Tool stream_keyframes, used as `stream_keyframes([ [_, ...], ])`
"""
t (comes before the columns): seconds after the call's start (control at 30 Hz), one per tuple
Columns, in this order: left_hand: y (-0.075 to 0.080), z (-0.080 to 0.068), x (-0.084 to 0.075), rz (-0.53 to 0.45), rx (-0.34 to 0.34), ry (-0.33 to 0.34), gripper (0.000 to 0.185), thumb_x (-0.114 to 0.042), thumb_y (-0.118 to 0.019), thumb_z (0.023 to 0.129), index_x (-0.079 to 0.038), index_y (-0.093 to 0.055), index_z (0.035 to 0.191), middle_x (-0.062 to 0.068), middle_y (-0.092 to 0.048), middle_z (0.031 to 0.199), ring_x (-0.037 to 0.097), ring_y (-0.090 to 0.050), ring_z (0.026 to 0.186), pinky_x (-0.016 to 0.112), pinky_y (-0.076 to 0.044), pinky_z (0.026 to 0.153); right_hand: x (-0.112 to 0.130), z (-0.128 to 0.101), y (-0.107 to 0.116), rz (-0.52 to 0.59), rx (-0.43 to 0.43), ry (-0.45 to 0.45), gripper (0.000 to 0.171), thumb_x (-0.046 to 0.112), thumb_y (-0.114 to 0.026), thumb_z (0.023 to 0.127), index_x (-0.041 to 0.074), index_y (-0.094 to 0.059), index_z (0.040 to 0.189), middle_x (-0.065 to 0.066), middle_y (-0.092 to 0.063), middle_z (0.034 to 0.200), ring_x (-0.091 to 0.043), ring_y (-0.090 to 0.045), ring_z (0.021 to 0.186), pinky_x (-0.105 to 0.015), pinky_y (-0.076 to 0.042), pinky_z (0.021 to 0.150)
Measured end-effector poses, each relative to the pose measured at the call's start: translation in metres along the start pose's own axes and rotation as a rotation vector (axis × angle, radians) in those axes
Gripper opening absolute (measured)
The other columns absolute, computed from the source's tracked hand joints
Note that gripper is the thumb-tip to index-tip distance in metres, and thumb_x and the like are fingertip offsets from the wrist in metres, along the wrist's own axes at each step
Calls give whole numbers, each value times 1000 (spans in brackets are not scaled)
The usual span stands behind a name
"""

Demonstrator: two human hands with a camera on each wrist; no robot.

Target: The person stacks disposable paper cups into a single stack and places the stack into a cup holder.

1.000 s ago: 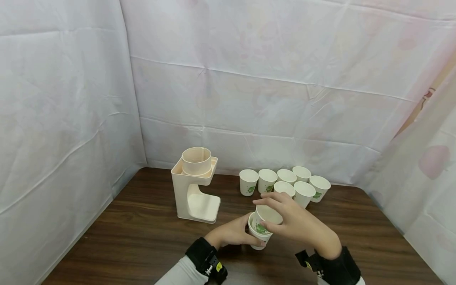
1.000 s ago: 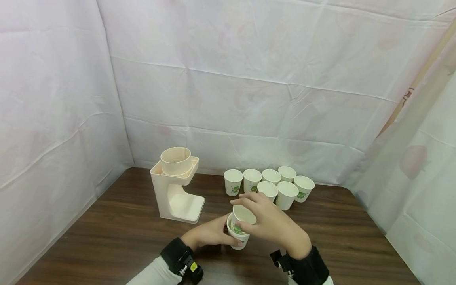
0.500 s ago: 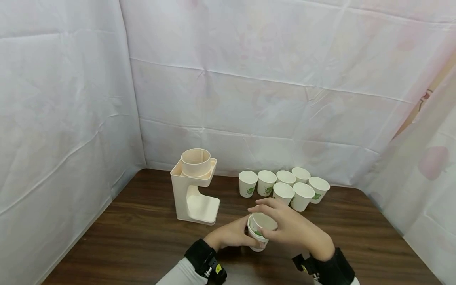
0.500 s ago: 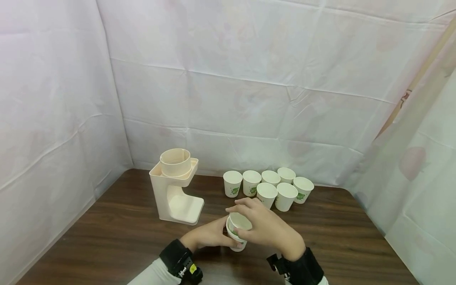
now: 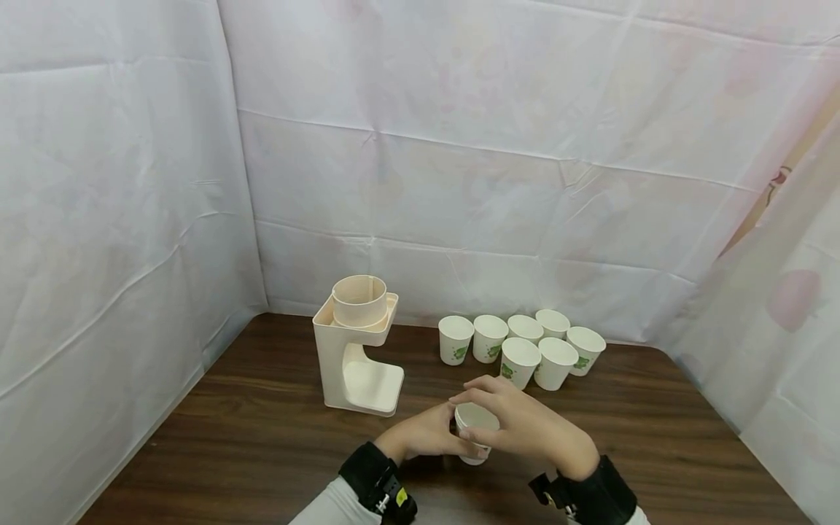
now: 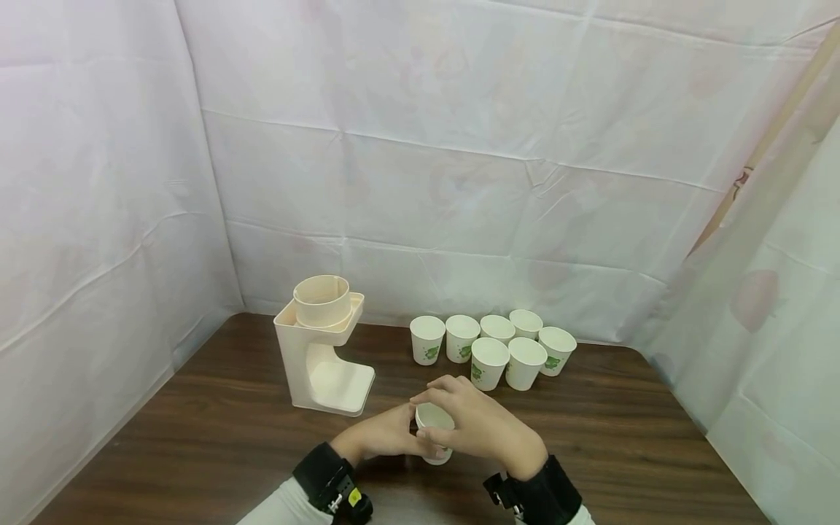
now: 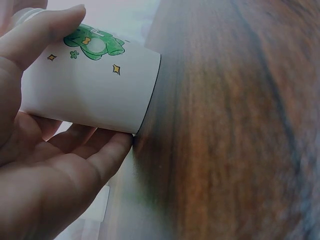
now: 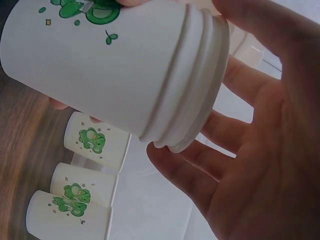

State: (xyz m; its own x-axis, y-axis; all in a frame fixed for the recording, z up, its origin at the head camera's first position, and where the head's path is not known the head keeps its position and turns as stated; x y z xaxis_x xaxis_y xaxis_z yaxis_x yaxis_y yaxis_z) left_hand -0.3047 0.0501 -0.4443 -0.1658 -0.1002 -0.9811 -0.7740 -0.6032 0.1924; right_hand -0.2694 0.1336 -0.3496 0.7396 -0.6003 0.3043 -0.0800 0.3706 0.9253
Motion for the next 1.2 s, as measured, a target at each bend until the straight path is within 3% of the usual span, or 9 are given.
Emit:
stream_keyframes([
  [0.1,0,0,0,4,2,-2,37,-19,-75,90,-10,-62,123,-5,-72,102,6,-63,87,26,-50,65,0,0,-1,0,1,-6,36,43,-65,98,25,-64,129,2,-55,133,-20,-51,120,-44,-48,94],
  [0.3,1,1,1,13,4,-14,48,-19,-75,90,-5,-56,133,-1,-69,116,8,-62,102,26,-49,83,0,0,-1,3,8,-18,36,44,-64,98,26,-63,130,-1,-55,134,-23,-52,121,-46,-48,94],
  [0.47,0,1,0,-6,-2,-15,45,-17,-76,89,-11,-58,130,-1,-69,111,8,-63,97,27,-50,75,-7,-1,0,19,25,-76,43,50,-59,99,24,-62,134,-3,-52,139,-26,-50,127,-48,-46,97],
  [0.67,2,0,-2,-29,-47,-24,67,-9,-78,86,-15,-42,142,-4,-61,119,13,-59,108,29,-46,93,-10,-1,9,-6,-39,-51,39,45,-57,102,21,-63,132,1,-57,131,-20,-53,123,-45,-47,97],
  [0.97,3,1,-2,-9,-72,-42,74,-8,-80,84,-20,-41,145,-6,-60,123,11,-57,113,30,-41,99,-13,-4,21,-21,-106,-8,34,37,-62,101,18,-64,129,1,-61,126,-18,-57,117,-41,-51,91],
  [1.2,4,0,-1,-9,-84,-23,77,-9,-81,83,-23,-40,147,-7,-60,125,11,-55,116,34,-37,103,-30,-8,28,15,-95,-116,37,41,-59,102,20,-61,132,2,-59,129,-22,-55,121,-47,-49,95],
])
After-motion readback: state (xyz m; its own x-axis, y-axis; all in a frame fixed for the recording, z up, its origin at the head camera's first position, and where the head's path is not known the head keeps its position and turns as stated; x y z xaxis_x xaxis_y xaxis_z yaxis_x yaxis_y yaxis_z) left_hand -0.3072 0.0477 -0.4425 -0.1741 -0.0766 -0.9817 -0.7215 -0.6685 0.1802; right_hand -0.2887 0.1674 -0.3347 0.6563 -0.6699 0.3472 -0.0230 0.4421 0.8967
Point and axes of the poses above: each hand's wrist, its own z-axis towards the middle knuckle, its own y-axis out of the back of the hand, x = y × z, the point moved 8 cm from there along z, towards the middle knuckle
